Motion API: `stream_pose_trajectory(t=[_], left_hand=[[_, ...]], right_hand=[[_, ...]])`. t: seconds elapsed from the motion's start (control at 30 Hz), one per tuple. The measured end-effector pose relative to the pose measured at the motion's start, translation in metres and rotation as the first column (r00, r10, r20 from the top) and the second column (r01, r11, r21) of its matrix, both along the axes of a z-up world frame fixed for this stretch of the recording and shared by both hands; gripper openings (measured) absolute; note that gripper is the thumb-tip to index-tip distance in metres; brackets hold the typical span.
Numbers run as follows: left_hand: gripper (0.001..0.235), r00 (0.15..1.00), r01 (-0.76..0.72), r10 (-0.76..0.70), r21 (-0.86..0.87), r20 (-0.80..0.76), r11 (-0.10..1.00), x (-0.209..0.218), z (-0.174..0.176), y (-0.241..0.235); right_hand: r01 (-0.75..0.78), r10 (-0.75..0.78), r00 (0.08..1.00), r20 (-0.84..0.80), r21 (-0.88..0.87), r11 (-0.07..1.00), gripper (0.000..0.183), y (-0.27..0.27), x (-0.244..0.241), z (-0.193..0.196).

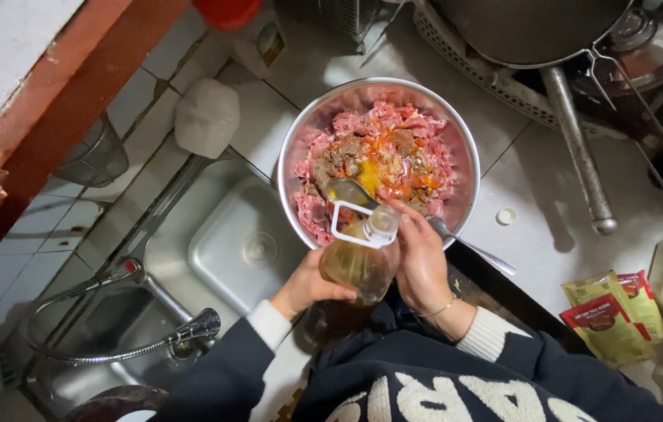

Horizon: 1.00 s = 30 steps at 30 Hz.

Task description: Adding liquid seasoning and various powdered spices from packets into a bowl containing ground meat and eggs.

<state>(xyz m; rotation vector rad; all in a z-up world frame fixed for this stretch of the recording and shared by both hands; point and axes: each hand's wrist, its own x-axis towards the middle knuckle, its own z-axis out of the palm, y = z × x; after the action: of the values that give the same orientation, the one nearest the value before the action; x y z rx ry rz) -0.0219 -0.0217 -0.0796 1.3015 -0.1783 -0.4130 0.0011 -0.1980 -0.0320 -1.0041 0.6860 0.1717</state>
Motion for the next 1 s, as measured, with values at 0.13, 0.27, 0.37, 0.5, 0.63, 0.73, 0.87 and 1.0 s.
stream_pose_trajectory(t=[0.13,0.27,0.37,0.5,0.63,0.73,0.87,1.0], left_hand=[[0.051,0.998,0.058,-0.057,0.023,-0.038,0.998,-0.017,-0.018,0.027],[0.04,0.954,0.044,-0.012,0.102,-0.298,0.994,-0.031,0.009,0.039],[0.036,0.907,0.038,0.031,0.153,-0.421,0.987,-0.04,0.016,0.046],[0.037,0.861,0.064,0.057,0.217,-0.506,0.974,-0.053,-0.002,0.062],[0.034,0.831,0.09,0.08,0.274,-0.551,0.958,-0.06,-0.022,0.068],[0.038,0.799,0.117,0.097,0.311,-0.594,0.943,-0.062,-0.026,0.069],[0.039,0.777,0.166,0.094,0.346,-0.623,0.923,-0.062,-0.029,0.07],[0.038,0.749,0.206,0.112,0.39,-0.654,0.897,-0.065,-0.043,0.076]], right_hand=[[-0.063,0.064,0.998,0.004,-0.07,0.996,0.035,-0.035,0.001,-0.025],[-0.183,0.219,0.963,0.156,-0.219,0.958,0.035,-0.065,0.0,-0.031],[-0.226,0.276,0.944,0.182,-0.255,0.94,0.035,-0.075,-0.007,-0.041],[-0.265,0.314,0.932,0.183,-0.252,0.931,0.035,-0.077,-0.012,-0.054],[-0.297,0.342,0.924,0.17,-0.246,0.923,0.035,-0.076,-0.018,-0.062],[-0.309,0.351,0.92,0.173,-0.229,0.923,0.035,-0.076,-0.022,-0.074],[-0.324,0.366,0.916,0.166,-0.235,0.916,0.034,-0.076,-0.026,-0.085],[-0.322,0.353,0.925,0.144,-0.201,0.925,0.035,-0.075,-0.03,-0.089]])
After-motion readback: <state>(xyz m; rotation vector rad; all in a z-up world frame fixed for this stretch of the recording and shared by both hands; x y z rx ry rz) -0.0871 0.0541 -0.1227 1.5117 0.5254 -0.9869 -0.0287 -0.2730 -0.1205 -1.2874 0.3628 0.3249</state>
